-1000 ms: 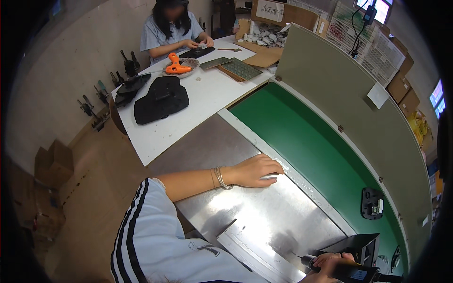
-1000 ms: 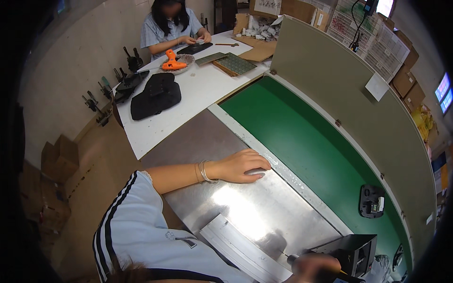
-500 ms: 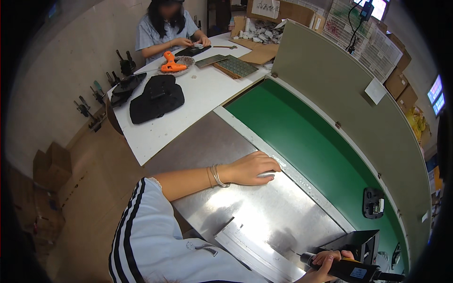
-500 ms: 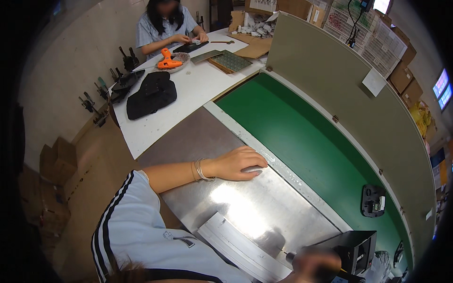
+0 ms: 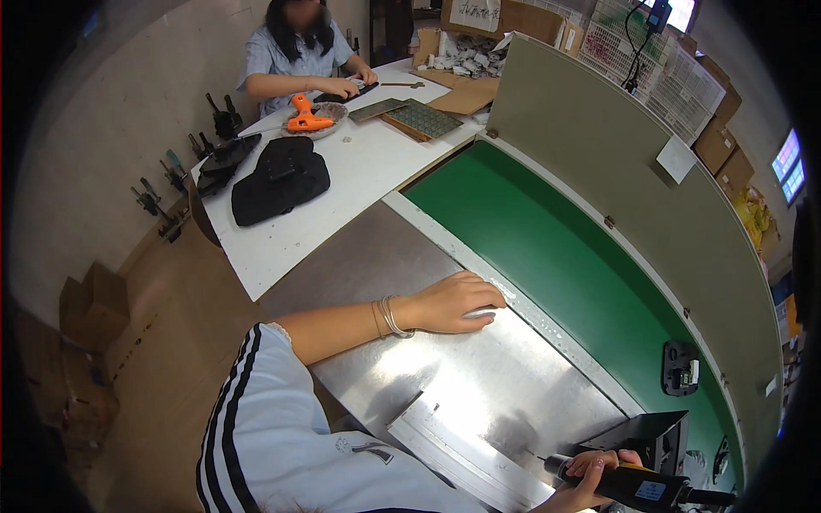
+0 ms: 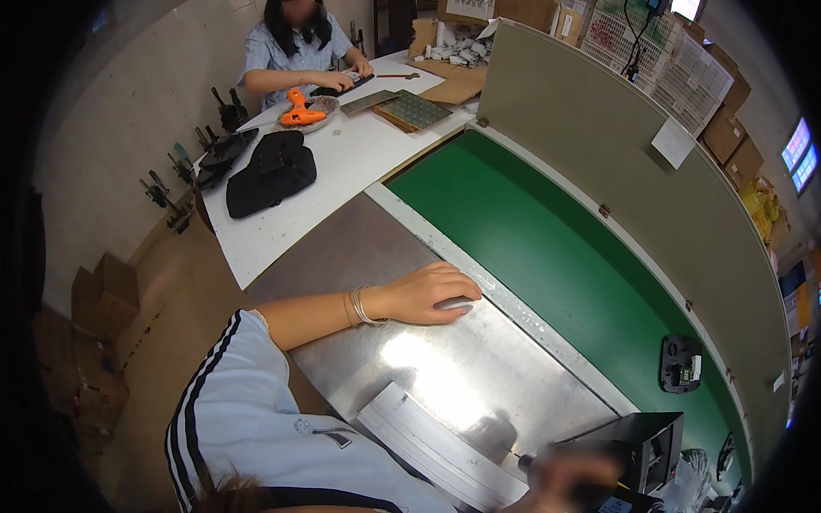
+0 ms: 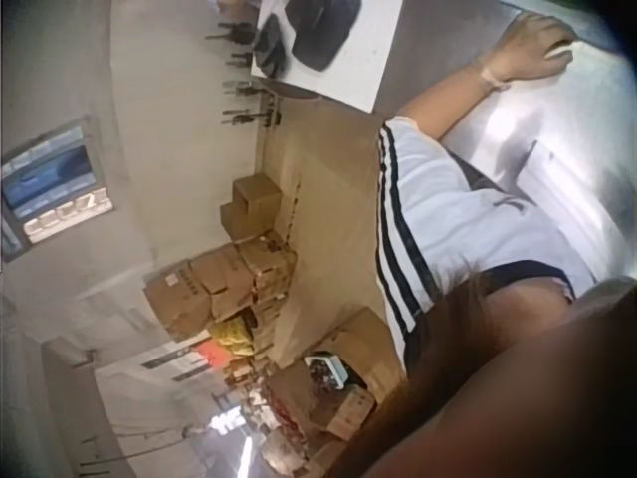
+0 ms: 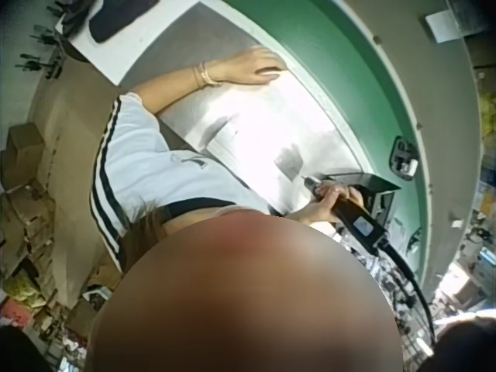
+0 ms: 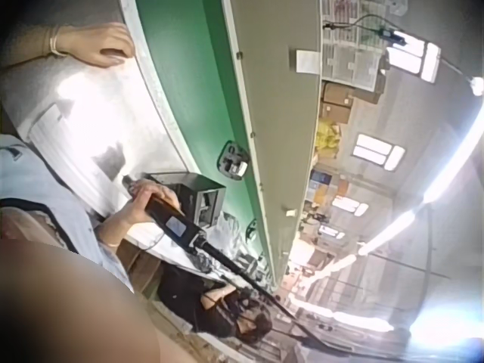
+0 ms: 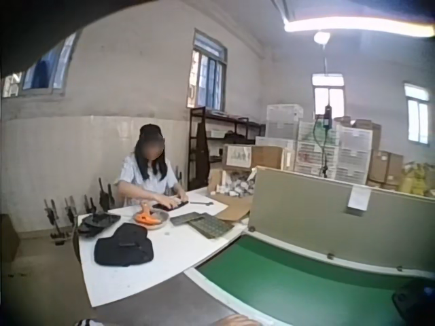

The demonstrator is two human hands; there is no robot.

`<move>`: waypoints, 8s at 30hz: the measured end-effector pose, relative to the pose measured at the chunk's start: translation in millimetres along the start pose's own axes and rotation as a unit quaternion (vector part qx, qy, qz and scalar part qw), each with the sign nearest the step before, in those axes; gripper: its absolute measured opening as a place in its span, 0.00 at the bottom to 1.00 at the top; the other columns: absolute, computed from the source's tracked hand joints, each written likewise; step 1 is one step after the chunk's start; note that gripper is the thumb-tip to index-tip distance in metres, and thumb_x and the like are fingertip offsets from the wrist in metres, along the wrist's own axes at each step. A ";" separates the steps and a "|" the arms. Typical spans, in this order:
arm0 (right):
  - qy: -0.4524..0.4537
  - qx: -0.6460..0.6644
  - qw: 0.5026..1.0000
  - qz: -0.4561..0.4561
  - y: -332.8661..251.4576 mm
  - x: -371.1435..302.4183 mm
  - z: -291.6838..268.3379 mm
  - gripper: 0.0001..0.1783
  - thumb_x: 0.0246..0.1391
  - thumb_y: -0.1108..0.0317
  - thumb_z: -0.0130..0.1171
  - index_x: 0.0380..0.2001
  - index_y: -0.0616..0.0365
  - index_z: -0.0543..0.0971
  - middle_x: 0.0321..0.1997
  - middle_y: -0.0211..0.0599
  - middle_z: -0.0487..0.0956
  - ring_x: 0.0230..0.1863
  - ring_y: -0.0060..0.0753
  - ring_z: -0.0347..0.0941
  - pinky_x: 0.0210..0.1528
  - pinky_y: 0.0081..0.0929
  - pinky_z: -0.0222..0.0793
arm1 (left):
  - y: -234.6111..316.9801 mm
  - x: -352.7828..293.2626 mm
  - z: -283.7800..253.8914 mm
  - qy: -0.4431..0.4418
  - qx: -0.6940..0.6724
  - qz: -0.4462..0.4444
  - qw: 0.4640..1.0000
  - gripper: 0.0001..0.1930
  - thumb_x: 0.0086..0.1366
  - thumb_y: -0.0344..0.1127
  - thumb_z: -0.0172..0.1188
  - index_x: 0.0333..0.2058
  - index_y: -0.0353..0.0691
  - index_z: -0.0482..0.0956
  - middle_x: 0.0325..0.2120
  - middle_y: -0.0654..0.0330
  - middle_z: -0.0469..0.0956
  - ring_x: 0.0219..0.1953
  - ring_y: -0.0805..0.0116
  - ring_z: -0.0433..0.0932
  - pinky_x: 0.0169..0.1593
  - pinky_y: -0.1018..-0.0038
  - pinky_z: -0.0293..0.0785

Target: Assembling electronic components using an electric screwdriver at a factory workstation.

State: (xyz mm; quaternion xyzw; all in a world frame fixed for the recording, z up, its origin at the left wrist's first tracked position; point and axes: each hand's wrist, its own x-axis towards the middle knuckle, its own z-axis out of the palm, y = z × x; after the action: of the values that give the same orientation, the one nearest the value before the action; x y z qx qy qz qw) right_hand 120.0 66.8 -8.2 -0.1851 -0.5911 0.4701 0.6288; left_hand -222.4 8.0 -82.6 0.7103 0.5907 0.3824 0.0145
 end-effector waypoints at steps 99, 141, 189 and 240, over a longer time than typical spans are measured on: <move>0.025 -0.091 0.994 -0.051 -63.5 74.8 -73.4 0.16 0.51 0.82 0.51 0.44 0.64 0.67 0.16 0.32 0.64 0.13 0.23 0.60 0.18 0.24 0.61 | 117.4 73.1 81.3 -0.179 0.031 0.153 0.971 0.12 0.57 0.30 0.57 0.41 0.38 0.75 0.25 0.61 0.77 0.38 0.64 0.73 0.44 0.67 0.65; -0.055 -0.029 0.997 0.053 9.9 66.0 8.4 0.15 0.51 0.79 0.51 0.42 0.61 0.62 0.15 0.32 0.62 0.12 0.24 0.59 0.18 0.26 0.61 | 108.1 64.6 97.0 -0.165 -0.043 0.186 0.968 0.30 0.49 0.59 0.66 0.45 0.46 0.78 0.41 0.64 0.75 0.51 0.63 0.71 0.59 0.47 0.57; 0.014 -0.136 0.991 -0.002 -53.1 78.2 -62.5 0.14 0.52 0.80 0.49 0.42 0.56 0.68 0.17 0.31 0.63 0.15 0.25 0.59 0.24 0.28 0.61 | 108.5 66.5 94.4 -0.194 -0.068 0.167 0.964 0.32 0.46 0.56 0.70 0.47 0.44 0.77 0.43 0.64 0.75 0.49 0.63 0.71 0.58 0.57 0.60; -0.050 -0.038 0.998 0.031 16.2 49.8 9.6 0.02 0.53 0.81 0.54 0.28 0.68 0.73 0.15 0.33 0.71 0.14 0.22 0.67 0.17 0.20 0.64 | 108.9 63.8 98.9 -0.169 -0.065 0.179 0.967 0.31 0.48 0.59 0.67 0.46 0.46 0.77 0.42 0.64 0.74 0.48 0.63 0.72 0.56 0.54 0.61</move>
State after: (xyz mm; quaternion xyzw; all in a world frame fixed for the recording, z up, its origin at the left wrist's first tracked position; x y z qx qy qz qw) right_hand 98.2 112.0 9.6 -0.2032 -0.6329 0.4757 0.5761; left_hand -76.2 72.1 -67.5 0.8566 0.4165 0.2905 0.0917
